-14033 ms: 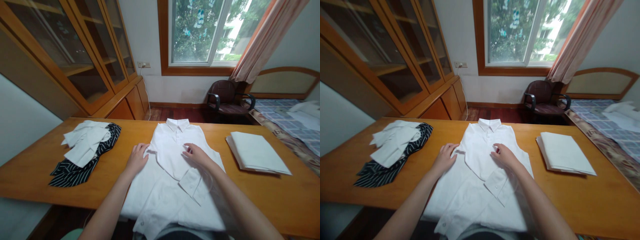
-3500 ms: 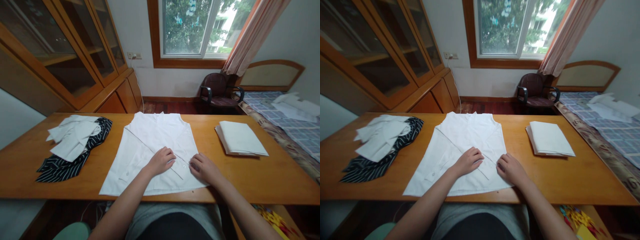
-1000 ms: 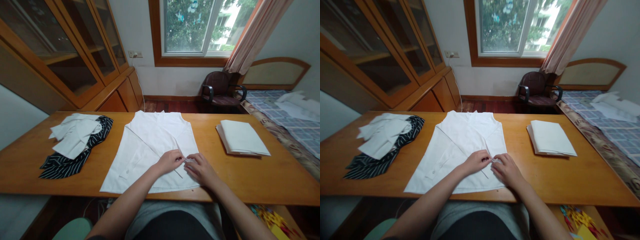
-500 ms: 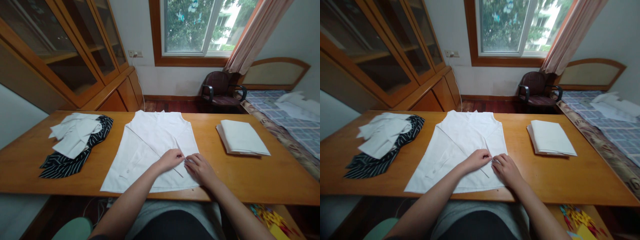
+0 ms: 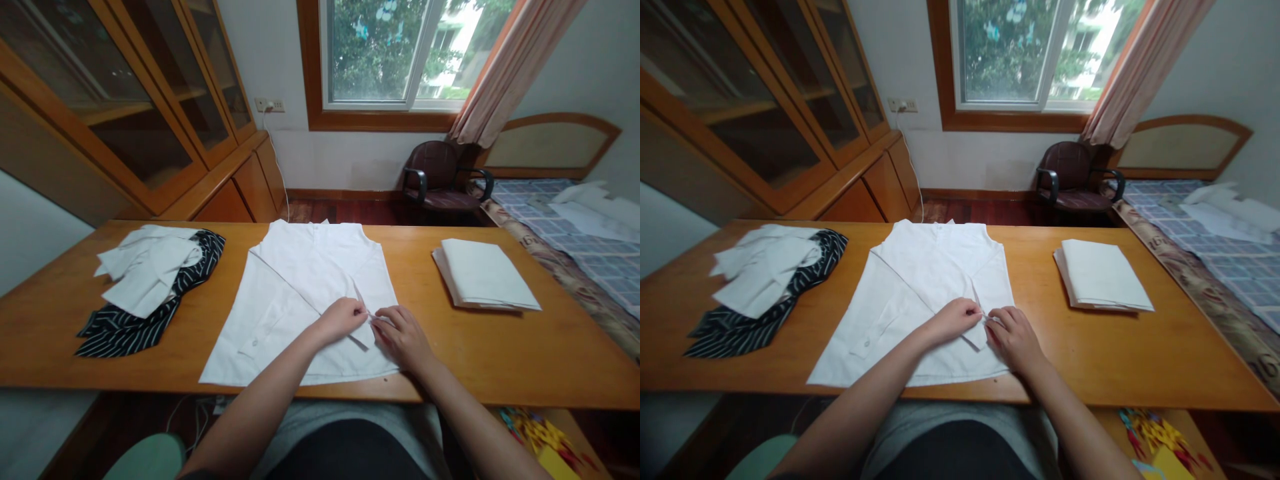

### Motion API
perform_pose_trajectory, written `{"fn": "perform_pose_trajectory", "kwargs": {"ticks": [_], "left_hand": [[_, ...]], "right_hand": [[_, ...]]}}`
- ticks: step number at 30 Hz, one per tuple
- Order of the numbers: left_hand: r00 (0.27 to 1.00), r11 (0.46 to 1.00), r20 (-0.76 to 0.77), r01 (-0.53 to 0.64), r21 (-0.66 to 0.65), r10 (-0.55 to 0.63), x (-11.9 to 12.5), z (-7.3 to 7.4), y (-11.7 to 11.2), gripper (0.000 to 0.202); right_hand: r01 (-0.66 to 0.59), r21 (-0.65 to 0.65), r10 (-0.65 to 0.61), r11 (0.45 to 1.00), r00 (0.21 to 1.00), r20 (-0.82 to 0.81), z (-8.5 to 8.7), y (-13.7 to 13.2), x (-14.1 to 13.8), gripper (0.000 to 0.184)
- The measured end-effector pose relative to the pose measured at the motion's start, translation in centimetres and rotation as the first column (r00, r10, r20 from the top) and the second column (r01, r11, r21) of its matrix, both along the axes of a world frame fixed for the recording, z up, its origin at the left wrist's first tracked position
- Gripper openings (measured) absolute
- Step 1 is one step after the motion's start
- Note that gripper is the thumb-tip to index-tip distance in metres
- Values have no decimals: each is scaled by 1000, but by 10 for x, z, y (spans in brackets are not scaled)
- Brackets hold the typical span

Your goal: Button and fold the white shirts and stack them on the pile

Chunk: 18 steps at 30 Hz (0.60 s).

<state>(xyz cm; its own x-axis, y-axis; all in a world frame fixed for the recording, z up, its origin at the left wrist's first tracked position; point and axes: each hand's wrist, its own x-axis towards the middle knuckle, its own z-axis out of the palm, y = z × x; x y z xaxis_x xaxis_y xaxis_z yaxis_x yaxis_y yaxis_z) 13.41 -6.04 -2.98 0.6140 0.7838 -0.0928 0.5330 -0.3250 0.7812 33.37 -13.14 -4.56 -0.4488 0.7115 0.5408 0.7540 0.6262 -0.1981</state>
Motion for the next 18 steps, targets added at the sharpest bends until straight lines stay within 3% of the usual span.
{"fn": "perform_pose_trajectory", "kwargs": {"ticks": [6,10,13,18], "left_hand": [[1000,997,9,-10,-79,11,-3,4,0,23],[1000,999,9,3,42,-4,-4,3,-1,17],[998,985,-1,-54,167,55,-3,2,-3,14],[988,984,76,-142,111,134,2,1,-4,13]], "right_hand": [[-9,22,10,1000,999,-36,-1,2,-1,10],[-13,29,14,999,999,-39,1,2,-2,12],[-11,25,12,1000,999,-49,2,3,-2,11],[11,44,-8,999,998,-68,3,4,-2,12]]}}
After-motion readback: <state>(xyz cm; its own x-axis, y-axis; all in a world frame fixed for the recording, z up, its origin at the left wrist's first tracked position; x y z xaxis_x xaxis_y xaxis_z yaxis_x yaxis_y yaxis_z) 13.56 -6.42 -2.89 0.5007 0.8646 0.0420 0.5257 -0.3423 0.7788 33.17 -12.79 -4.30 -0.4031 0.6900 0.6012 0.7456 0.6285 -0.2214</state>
